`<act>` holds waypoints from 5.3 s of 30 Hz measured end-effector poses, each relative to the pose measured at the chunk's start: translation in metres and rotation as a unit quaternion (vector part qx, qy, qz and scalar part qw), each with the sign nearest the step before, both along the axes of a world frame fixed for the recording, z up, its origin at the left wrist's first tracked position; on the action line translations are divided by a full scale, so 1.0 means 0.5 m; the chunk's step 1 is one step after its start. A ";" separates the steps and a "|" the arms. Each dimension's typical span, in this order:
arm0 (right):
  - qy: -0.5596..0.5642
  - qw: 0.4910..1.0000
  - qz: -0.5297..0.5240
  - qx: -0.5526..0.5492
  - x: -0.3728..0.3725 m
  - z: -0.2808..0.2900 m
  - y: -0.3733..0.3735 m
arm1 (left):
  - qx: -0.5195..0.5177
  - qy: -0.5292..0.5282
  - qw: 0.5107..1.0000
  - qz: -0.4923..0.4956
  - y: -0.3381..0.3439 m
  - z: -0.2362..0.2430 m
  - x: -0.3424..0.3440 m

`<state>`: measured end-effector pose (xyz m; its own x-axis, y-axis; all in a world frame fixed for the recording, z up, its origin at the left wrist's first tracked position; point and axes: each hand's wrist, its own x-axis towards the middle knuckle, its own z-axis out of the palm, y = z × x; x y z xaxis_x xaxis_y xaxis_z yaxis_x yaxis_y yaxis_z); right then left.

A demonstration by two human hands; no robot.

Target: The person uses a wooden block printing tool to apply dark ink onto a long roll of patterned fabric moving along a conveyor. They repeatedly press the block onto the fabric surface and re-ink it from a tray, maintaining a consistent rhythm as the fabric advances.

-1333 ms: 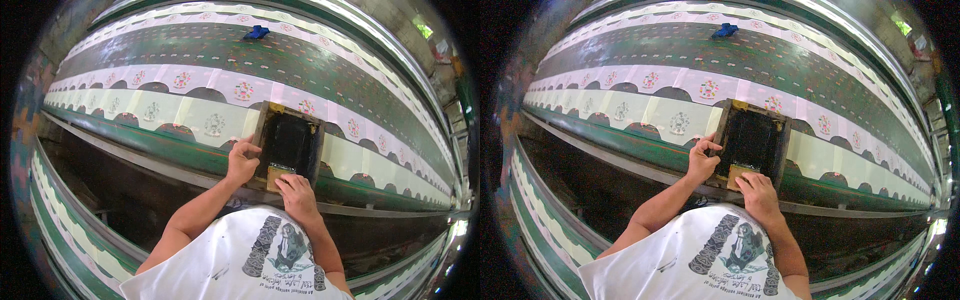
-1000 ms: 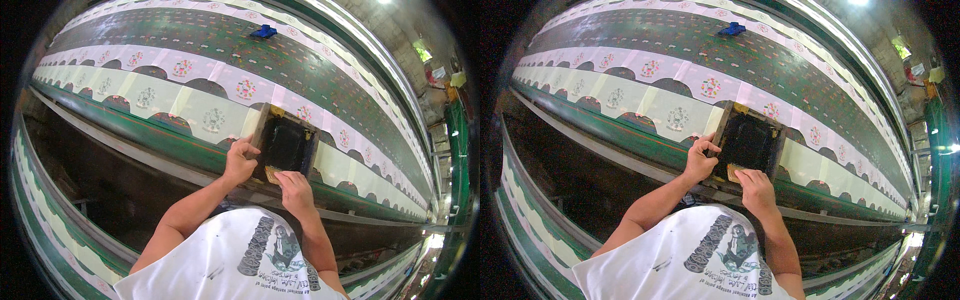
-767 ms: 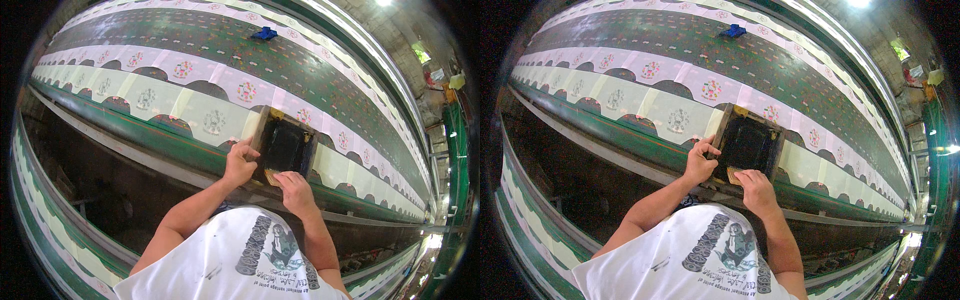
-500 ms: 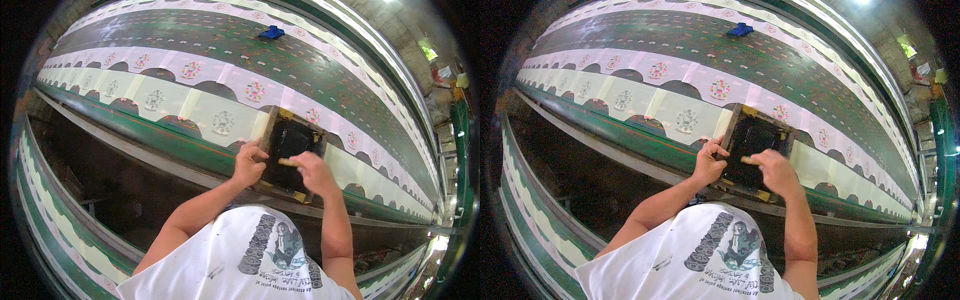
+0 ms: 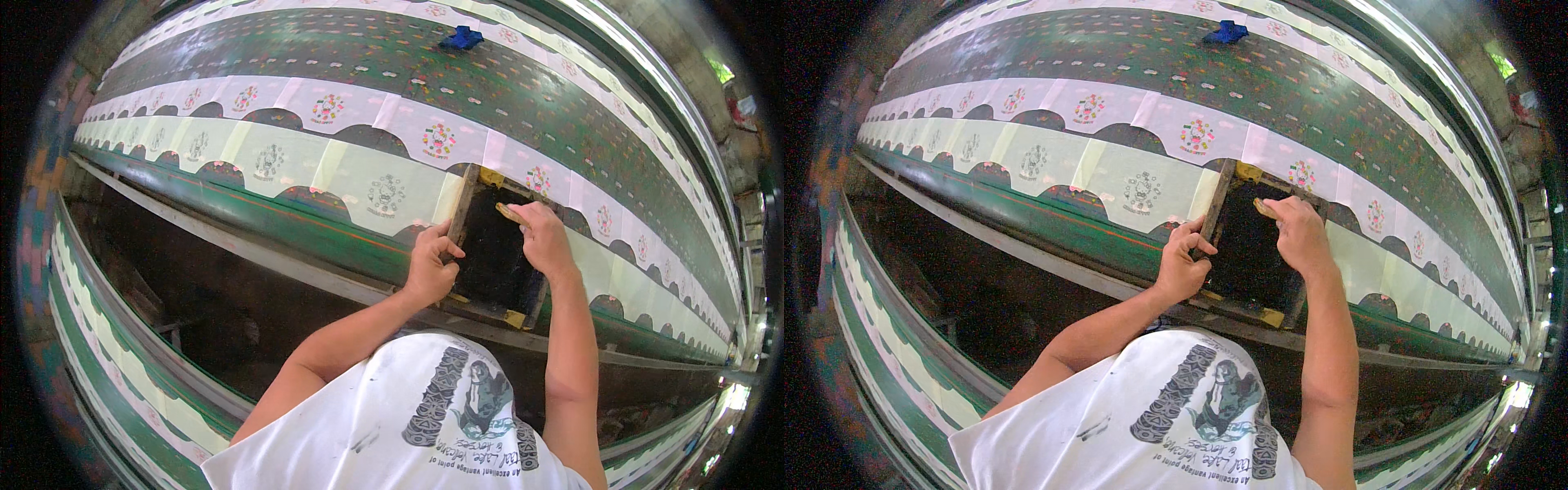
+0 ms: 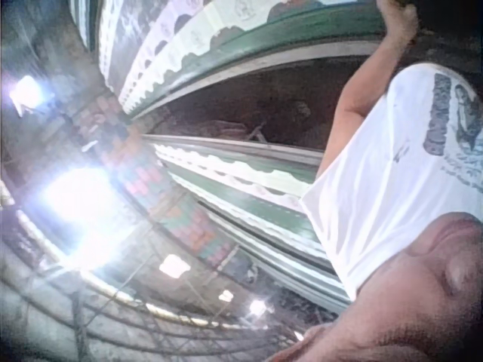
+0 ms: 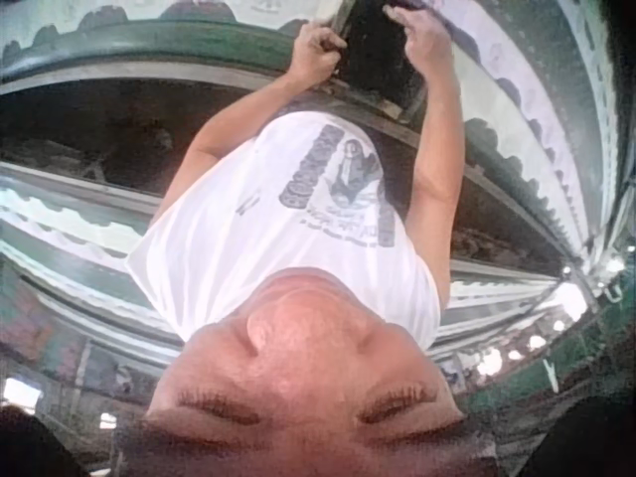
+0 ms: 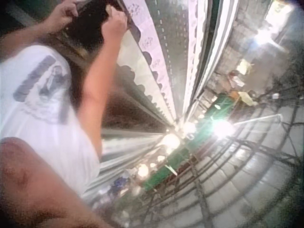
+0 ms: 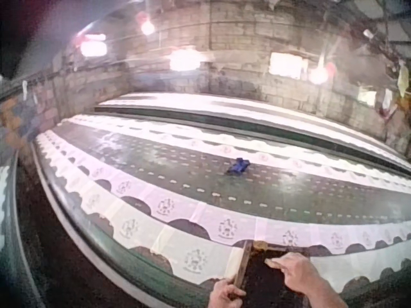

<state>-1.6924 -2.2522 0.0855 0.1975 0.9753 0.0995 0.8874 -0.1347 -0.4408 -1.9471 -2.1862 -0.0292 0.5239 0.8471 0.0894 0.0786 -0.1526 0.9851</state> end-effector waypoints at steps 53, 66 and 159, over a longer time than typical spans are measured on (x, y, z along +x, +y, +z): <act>0.101 0.949 -0.227 0.192 0.177 -0.097 -0.748 | 0.053 -0.015 0.998 -0.008 -0.355 -0.003 0.380; -0.037 0.998 0.037 0.034 0.189 -0.038 -0.648 | 0.012 -0.014 1.000 -0.003 -0.375 -0.020 0.409; 0.073 0.963 -0.203 0.162 0.592 -0.077 -1.160 | 0.039 -0.019 0.999 -0.023 -0.767 -0.011 0.813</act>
<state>-1.3963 -2.8321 0.0470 0.5903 0.7375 0.3280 0.7167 -0.2920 -0.6333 -1.5405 -2.5696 -0.0348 0.5570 0.8119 0.1749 0.0323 -0.2316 0.9723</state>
